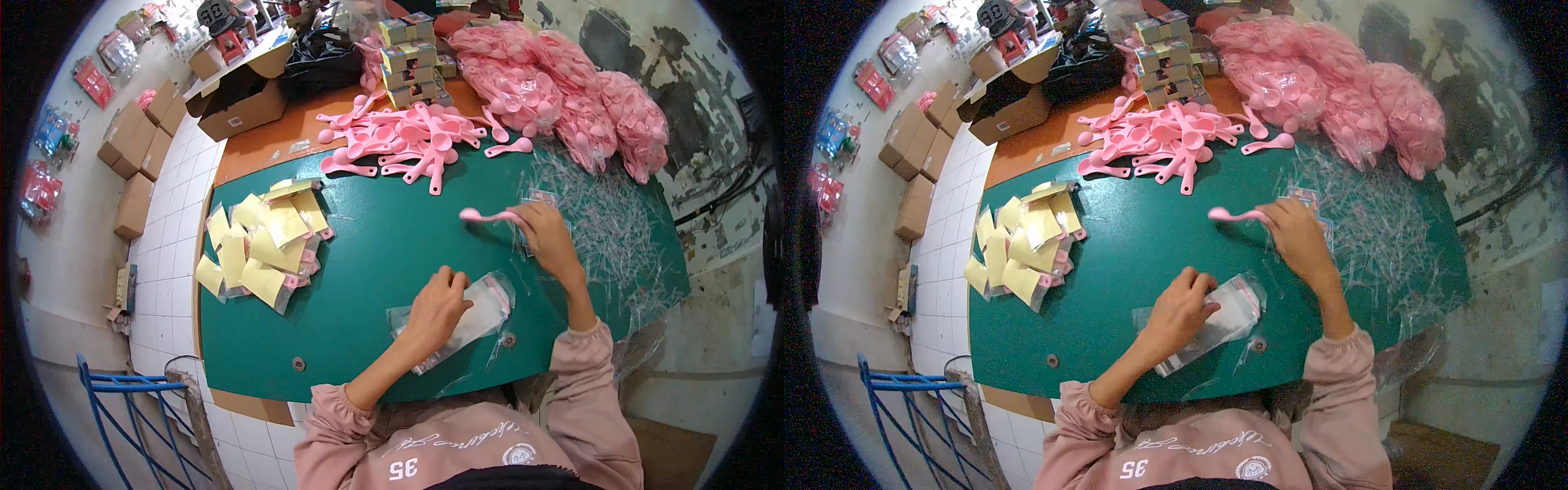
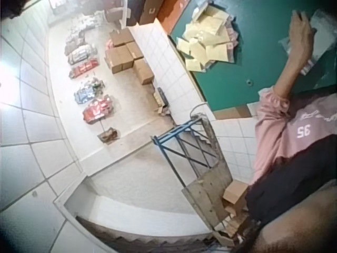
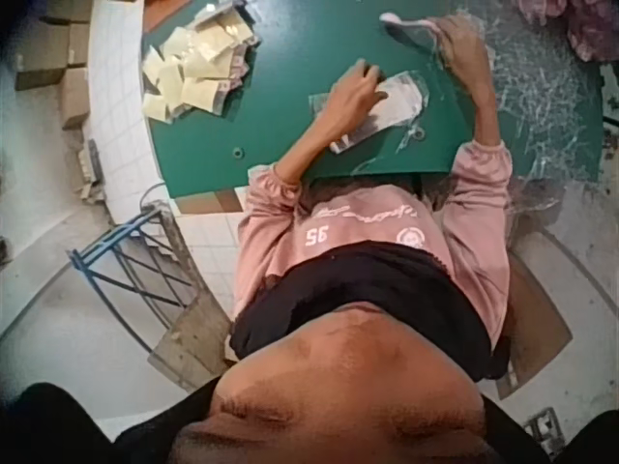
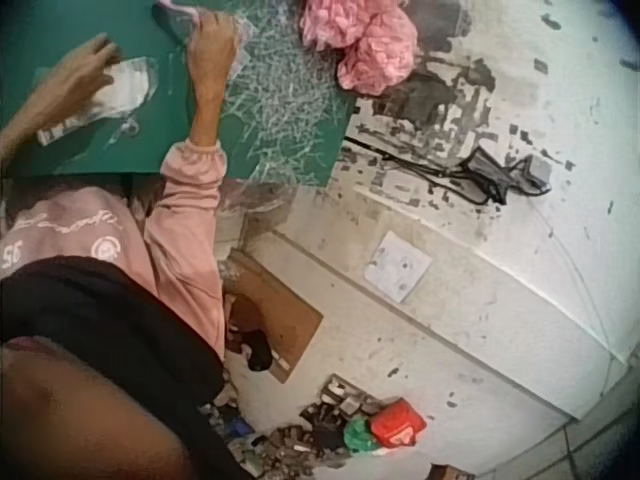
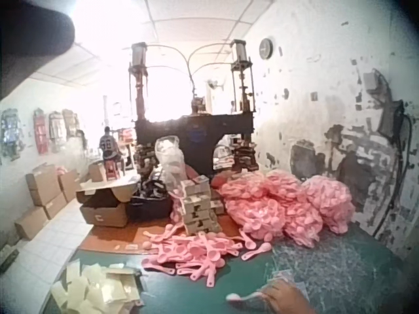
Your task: The person places pink plastic spoons and small printed cards into clear plastic bags, then seals each bag and sets it aside. The process is repeated continuously throughout the clip.
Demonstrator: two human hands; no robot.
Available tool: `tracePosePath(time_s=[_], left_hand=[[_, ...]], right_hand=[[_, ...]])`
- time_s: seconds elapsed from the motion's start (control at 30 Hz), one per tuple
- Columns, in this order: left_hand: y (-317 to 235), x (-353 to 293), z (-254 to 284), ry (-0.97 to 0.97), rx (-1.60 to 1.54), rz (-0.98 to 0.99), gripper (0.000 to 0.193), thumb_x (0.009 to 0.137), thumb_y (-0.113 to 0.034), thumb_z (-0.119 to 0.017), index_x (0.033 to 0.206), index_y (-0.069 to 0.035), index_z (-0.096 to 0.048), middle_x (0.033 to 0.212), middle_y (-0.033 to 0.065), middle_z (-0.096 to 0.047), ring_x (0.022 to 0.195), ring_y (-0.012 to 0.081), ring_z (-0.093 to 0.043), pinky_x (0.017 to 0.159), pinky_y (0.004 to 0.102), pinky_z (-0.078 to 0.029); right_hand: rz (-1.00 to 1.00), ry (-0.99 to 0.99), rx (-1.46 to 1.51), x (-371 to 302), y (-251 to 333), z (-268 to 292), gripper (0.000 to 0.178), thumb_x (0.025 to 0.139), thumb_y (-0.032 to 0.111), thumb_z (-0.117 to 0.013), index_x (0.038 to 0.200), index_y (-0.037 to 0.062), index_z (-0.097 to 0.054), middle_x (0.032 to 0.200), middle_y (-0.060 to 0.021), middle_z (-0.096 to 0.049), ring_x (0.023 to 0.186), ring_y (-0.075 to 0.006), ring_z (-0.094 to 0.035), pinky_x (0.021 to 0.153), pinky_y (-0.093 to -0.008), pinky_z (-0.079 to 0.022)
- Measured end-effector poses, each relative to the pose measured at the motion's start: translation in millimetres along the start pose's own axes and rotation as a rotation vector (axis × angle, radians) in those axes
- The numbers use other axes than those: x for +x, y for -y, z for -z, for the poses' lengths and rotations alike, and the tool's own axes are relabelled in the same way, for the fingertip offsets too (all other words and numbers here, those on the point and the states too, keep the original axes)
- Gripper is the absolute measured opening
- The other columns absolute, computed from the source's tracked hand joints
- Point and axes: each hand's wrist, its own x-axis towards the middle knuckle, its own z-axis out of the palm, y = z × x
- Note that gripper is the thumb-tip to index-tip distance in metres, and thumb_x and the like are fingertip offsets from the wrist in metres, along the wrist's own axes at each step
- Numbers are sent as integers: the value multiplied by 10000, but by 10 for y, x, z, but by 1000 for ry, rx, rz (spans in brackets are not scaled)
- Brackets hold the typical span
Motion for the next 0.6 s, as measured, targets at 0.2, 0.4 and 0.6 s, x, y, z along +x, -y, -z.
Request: tracePosePath(time_s=[0.2,0.4,0.6], left_hand=[[161,43,-61,-59,-136,-167,259,744,-54,-609,978,-17,-503,843,141,-517,773,300,-542,668,372,-459],[126,61,-58,-13,-218,-95,308,739,-54,-630,1022,-25,-515,808,97,-554,714,263,-568,628,346,-471],[181,96,-16,70,-399,2,179,762,-64,-625,917,0,-561,823,126,-619,678,215,-613,614,304,-492]], right_hand=[[-245,-204,373,-373,335,346,88,803,77,-590,852,5,-605,846,-75,-593,745,-193,-573,679,-285,-446],[-565,-455,774,-655,461,420,78,813,22,-588,884,-10,-583,791,-25,-572,706,-84,-551,629,-214,-455],[-559,-323,556,-770,546,313,144,801,21,-597,936,-9,-556,724,-57,-577,610,-92,-560,555,-223,-450]])
